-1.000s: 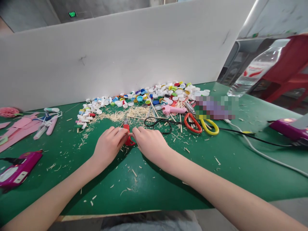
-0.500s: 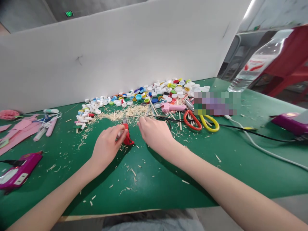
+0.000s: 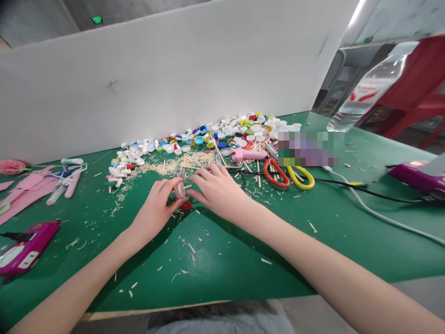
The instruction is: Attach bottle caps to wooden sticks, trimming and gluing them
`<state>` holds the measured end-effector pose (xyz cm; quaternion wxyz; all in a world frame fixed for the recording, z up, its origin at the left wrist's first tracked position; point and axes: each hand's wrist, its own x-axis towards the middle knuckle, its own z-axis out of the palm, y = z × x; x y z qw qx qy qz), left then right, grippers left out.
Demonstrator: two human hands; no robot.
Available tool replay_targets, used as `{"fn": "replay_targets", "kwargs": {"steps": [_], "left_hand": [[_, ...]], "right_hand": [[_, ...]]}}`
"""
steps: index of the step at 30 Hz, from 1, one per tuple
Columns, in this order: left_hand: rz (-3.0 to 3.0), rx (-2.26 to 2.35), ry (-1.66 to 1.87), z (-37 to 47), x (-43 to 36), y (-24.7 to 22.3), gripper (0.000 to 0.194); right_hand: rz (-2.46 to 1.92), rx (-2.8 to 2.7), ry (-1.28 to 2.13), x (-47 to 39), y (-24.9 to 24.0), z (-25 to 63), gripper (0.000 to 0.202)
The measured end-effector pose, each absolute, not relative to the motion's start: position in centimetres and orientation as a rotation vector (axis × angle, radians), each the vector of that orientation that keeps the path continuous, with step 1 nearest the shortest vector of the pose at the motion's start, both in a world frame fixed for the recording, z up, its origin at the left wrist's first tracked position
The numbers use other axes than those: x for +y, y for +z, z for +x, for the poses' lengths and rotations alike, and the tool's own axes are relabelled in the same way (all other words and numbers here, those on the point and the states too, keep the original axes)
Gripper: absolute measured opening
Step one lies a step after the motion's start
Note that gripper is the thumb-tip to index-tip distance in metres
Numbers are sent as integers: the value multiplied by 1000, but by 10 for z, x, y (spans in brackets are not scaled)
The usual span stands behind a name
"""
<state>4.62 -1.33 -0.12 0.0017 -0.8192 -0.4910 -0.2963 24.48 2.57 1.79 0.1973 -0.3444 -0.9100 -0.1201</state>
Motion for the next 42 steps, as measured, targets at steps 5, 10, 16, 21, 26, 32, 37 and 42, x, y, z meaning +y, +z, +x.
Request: {"fn": "replay_targets", "kwargs": {"steps": [5,10,16,21,26,32,37,42], "left_hand": [[-2650,-1409,-982,45,-14,-2,36],[-2691,-1326,-942,45,-15,-3,39],[-2700,-1280,-850,46,-16,-5,36],[-2696,-1314,-776,50,-22,-2,34],[-2725,-1374,-807,52,-22,2,32],[-2747,-1524,-1062,51,-15,3,36],[-2810,-1547,-1199,49,-21,4,30],[-2632,-1584,-1116,55,-26,8,25]], "right_hand": [[-827,-2605,-82,27,14,243,39],[-805,-2627,218,28,16,244,34],[-730,-2618,316,23,14,242,29],[-721,-2585,269,19,14,240,25],[-760,-2556,200,16,14,235,23],[-812,-2473,386,17,22,236,24],[-760,-2472,625,11,27,236,26],[-751,-2484,682,5,24,230,25]]}}
